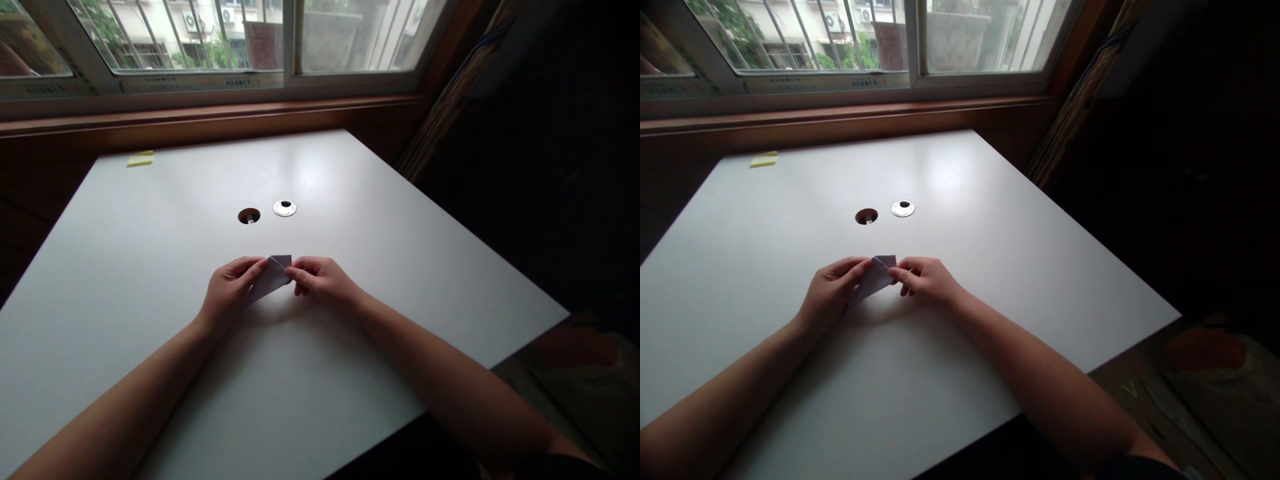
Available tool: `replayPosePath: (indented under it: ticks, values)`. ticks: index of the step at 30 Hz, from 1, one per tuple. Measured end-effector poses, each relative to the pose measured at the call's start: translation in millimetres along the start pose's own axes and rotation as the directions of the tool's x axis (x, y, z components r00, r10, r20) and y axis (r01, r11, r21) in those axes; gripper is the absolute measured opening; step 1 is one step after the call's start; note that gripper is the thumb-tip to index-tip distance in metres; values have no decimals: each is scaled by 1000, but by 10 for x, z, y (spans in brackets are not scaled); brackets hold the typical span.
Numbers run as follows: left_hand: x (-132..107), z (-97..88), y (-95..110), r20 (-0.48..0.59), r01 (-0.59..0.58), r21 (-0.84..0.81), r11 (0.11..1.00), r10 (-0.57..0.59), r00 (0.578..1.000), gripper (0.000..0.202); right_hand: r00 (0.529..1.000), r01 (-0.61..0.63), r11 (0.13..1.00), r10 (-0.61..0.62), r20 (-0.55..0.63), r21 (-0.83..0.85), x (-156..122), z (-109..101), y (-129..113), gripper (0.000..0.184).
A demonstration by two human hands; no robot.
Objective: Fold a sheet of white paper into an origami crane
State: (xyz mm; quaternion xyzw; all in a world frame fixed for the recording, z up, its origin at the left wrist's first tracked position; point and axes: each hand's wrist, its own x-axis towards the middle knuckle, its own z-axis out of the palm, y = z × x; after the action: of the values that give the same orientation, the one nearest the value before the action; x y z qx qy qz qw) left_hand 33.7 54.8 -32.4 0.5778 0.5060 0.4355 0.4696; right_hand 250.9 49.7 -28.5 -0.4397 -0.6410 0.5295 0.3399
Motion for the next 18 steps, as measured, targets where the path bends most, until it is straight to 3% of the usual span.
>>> replayPosePath:
  ticks: [7, 18]
  values:
    - [0, 5, 8, 13, -50, 37, 998, 49, 999, 36, 998, -64, 982, 61, 21, 177, 15, 14, -16, 35]
    - [-26, 6, 85, 26, -128, 180, 975, 125, 992, 32, 995, -90, 981, 98, -36, 170, 10, 23, -11, 29]
